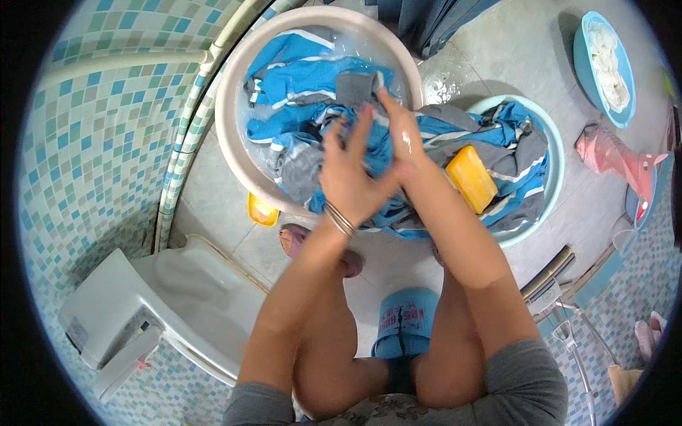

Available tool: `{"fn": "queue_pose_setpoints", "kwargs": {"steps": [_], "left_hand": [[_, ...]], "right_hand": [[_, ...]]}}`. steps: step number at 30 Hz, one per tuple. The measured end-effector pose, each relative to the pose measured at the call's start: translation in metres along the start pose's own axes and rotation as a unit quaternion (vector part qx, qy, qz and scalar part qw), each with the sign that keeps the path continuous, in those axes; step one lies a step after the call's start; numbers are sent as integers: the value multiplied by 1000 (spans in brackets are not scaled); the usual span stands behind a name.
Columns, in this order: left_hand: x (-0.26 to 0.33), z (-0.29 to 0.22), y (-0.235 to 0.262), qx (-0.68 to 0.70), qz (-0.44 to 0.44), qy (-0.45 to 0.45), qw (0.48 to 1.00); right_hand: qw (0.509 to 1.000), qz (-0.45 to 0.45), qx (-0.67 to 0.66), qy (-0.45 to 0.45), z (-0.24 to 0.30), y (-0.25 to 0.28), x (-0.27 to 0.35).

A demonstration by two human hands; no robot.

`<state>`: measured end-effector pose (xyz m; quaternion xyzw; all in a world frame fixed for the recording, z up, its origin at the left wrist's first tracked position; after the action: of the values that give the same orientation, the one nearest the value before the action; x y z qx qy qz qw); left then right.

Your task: The person sits on a small bucket in a bathroom and hand-washes a blue and grey garment in a large white basin filled with water. They use a yellow bar of soap to scrub the fabric, generating suds, and repeatedly submerge and wring the item.

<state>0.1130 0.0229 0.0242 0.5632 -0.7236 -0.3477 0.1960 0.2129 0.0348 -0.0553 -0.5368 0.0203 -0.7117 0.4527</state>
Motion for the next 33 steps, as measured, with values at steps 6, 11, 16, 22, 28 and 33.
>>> {"fn": "queue_pose_setpoints", "kwargs": {"steps": [6,11,16,22,28,33], "left_hand": [[-18,36,-16,-63,-76,3,995],[-62,115,37,-229,-13,107,967],[-27,120,74,-190,50,27,980],[-4,84,81,-347,140,61,925],[-24,103,28,-196,37,-38,979],[-32,114,5,-11,258,191,947]], "right_hand": [[997,-47,41,34,-16,6,6],[952,-147,237,125,21,-18,49],[848,-62,424,312,73,10,59],[542,-155,767,306,85,62,131],[492,-178,811,260,48,79,119],[526,-154,800,245,50,93,104]]}}
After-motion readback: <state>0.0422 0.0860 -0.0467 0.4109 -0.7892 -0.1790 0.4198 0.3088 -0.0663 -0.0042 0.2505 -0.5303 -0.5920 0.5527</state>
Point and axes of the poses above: each hand's wrist, its own x-axis away from the middle knuckle, its own y-axis out of the back of the hand, z = x × y, the point moved 5 cm from there along -x, towards the middle knuckle, and after that the axes turned 3 degrees about -y, right-handed, at the moved point
